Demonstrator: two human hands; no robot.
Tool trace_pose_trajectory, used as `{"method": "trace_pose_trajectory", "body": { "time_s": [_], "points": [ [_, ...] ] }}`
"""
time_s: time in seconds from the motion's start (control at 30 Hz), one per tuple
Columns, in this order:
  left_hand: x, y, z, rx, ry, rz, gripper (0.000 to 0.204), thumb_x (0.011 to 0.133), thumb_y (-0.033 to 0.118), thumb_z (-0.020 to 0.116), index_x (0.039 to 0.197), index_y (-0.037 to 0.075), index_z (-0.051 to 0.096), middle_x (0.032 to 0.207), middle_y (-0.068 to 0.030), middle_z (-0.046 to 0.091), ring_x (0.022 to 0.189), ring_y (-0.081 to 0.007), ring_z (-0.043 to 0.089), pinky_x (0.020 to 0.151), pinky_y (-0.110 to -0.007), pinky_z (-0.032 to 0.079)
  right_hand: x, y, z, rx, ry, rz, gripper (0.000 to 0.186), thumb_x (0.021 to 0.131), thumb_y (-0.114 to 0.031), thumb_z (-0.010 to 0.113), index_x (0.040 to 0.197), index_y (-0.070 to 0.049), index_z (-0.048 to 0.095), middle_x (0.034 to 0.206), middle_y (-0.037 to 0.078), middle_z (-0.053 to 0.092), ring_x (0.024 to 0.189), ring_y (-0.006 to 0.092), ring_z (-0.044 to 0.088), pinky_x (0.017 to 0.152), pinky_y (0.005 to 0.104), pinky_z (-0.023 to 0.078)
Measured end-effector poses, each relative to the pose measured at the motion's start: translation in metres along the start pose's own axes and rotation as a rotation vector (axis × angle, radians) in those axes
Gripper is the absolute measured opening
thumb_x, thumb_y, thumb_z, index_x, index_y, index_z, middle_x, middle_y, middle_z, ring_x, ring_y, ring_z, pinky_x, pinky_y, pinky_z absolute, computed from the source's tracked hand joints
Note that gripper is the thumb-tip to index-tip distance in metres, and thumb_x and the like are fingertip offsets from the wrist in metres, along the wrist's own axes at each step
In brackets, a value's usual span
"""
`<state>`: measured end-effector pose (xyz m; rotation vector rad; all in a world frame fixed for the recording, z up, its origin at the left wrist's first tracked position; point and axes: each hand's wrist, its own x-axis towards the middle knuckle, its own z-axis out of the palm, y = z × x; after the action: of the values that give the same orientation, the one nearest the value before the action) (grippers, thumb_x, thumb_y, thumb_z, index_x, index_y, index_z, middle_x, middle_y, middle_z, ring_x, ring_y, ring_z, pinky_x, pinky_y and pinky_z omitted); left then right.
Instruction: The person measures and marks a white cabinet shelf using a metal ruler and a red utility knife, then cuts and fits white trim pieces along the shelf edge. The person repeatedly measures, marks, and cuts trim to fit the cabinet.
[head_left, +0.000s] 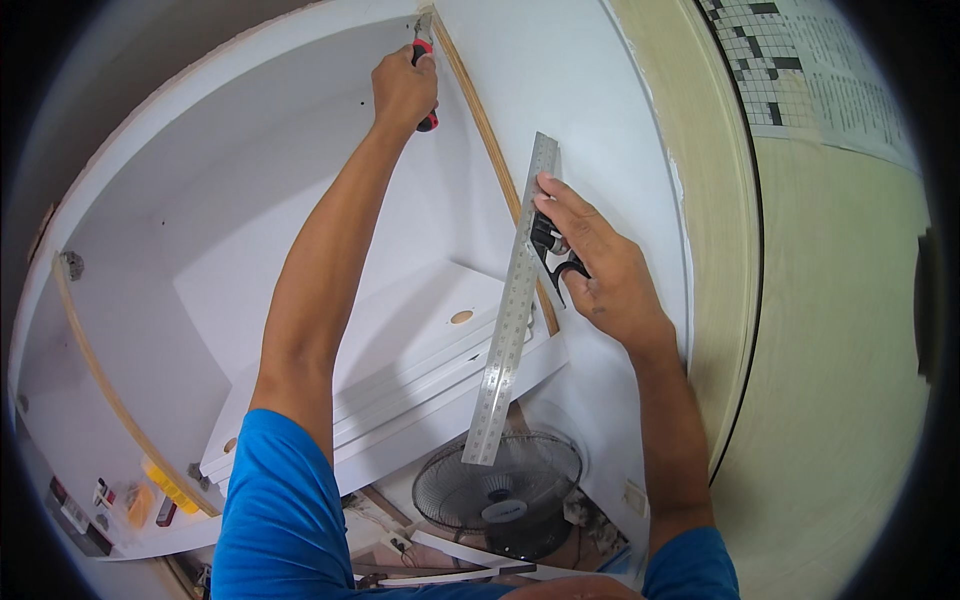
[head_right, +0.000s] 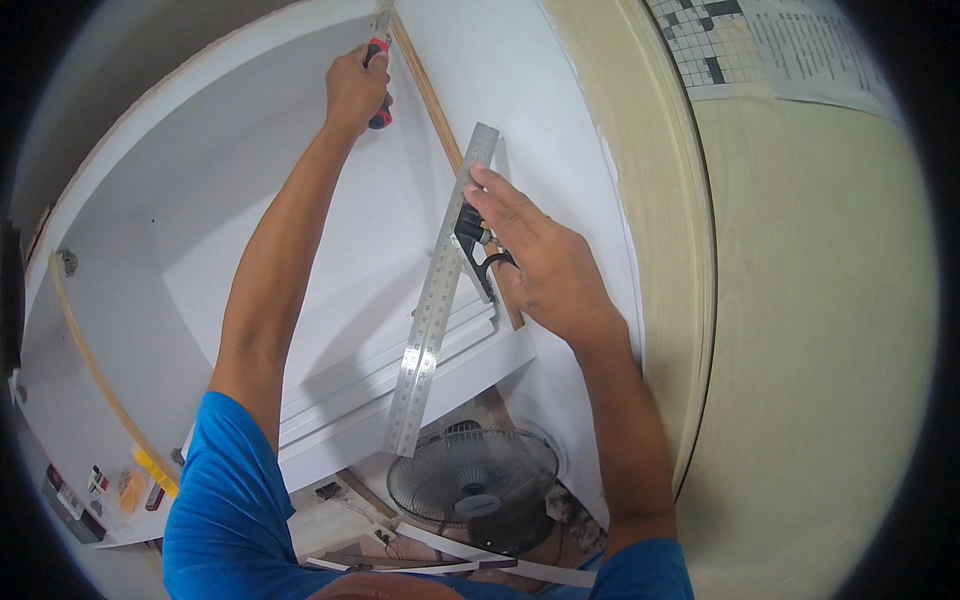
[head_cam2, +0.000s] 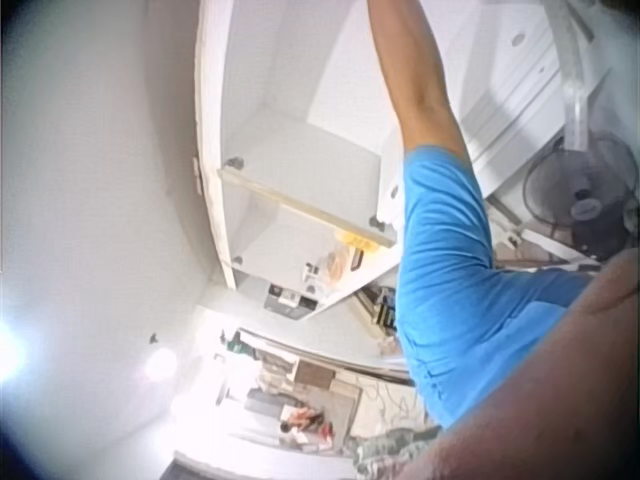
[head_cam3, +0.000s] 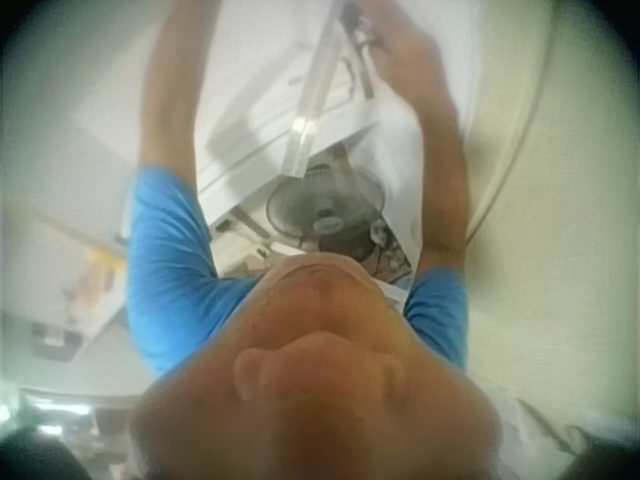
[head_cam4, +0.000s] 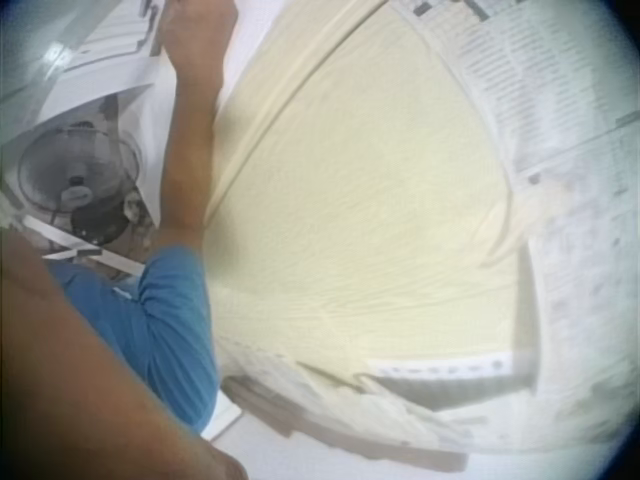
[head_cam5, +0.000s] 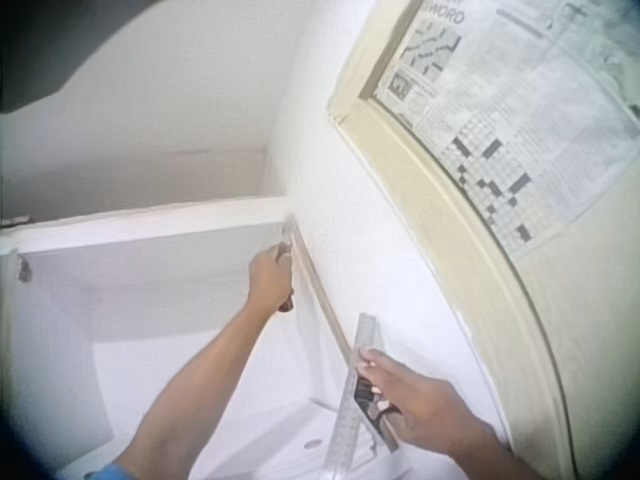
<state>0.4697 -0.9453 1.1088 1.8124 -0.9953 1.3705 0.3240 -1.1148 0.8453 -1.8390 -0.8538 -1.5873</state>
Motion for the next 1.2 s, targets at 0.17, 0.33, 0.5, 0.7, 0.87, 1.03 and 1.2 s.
{"method": "trace_pose_trajectory", "body": {
  "time_s": [0.17, 0.33, 0.5, 0.7, 0.87, 1.03, 1.2],
  "points": [
    [0.003, 0.0, 0.005, -0.039, 0.039, -0.06, 0.03, 0.102, 0.018, 0.058, 0.114, -0.007, 0.07, 0.076, -0.0135, 0.069, 0.053, -0.0214, 0.069, 0.055, -0.037, 0.057, -0.001, 0.003, 0.0, -0.017, -0.013, 0.012, 0.075, 0.078, 0.012, 0.065, 0.149, -0.008, 0.054, 0.162, 0.009, 0.049, 0.136, 0.0332, 0.06, 0.11, 0.0394, 0.056],
    [0.006, 0.003, 0.007, -0.069, 0.01, -0.137, 0.034, 0.101, 0.018, 0.058, 0.119, -0.008, 0.07, 0.079, -0.0128, 0.07, 0.056, -0.0202, 0.069, 0.052, -0.036, 0.056, -0.001, 0.007, 0.002, -0.03, 0.0, -0.008, 0.075, 0.078, 0.013, 0.065, 0.149, -0.007, 0.054, 0.161, 0.009, 0.049, 0.137, 0.0333, 0.06, 0.11, 0.0397, 0.056],
    [0.008, 0.014, 0.014, -0.049, 0.02, -0.224, 0.035, 0.101, 0.017, 0.057, 0.118, -0.011, 0.069, 0.079, -0.013, 0.07, 0.056, -0.0214, 0.07, 0.053, -0.036, 0.057, -0.002, 0.005, 0.001, 0.003, -0.008, -0.003, 0.075, 0.079, 0.015, 0.064, 0.15, -0.007, 0.053, 0.161, 0.009, 0.049, 0.137, 0.0337, 0.06, 0.11, 0.0396, 0.056],
    [0.004, 0.016, 0.009, 0.005, 0.013, -0.169, 0.034, 0.1, 0.016, 0.056, 0.117, -0.011, 0.07, 0.077, -0.0149, 0.072, 0.057, -0.0227, 0.072, 0.055, -0.038, 0.059, -0.002, 0.003, 0.001, -0.01, 0.004, -0.011, 0.075, 0.078, 0.015, 0.064, 0.149, -0.007, 0.054, 0.162, 0.009, 0.048, 0.135, 0.0329, 0.061, 0.108, 0.0394, 0.057],
    [0.001, 0.02, 0.018, 0.027, 0.037, -0.184, 0.029, 0.101, 0.015, 0.056, 0.103, -0.011, 0.068, 0.078, -0.0198, 0.074, 0.063, -0.0277, 0.075, 0.065, -0.04, 0.063, -0.002, 0.005, 0.002, 0.005, 0.008, -0.009, 0.075, 0.076, 0.015, 0.063, 0.148, -0.006, 0.055, 0.162, 0.008, 0.048, 0.134, 0.0331, 0.062, 0.107, 0.0398, 0.058],
    [0.015, 0.017, 0.03, 0.032, 0.046, -0.263, 0.026, 0.097, 0.015, 0.06, 0.099, -0.009, 0.07, 0.087, -0.0245, 0.075, 0.076, -0.0351, 0.077, 0.076, -0.043, 0.063, -0.004, 0.006, 0.001, 0.048, 0.01, 0.008, 0.074, 0.076, 0.015, 0.062, 0.147, -0.006, 0.056, 0.161, 0.008, 0.05, 0.132, 0.0327, 0.063, 0.106, 0.0395, 0.058],
    [0.025, -0.001, 0.041, 0.007, 0.081, -0.193, 0.031, 0.094, 0.015, 0.063, 0.103, -0.013, 0.071, 0.085, -0.0226, 0.073, 0.058, -0.0312, 0.073, 0.053, -0.042, 0.059, -0.002, 0.005, 0.003, 0.032, 0.017, 0.03, 0.074, 0.077, 0.016, 0.061, 0.147, -0.008, 0.057, 0.159, 0.007, 0.052, 0.127, 0.0316, 0.066, 0.101, 0.0375, 0.061]
  ]
}}
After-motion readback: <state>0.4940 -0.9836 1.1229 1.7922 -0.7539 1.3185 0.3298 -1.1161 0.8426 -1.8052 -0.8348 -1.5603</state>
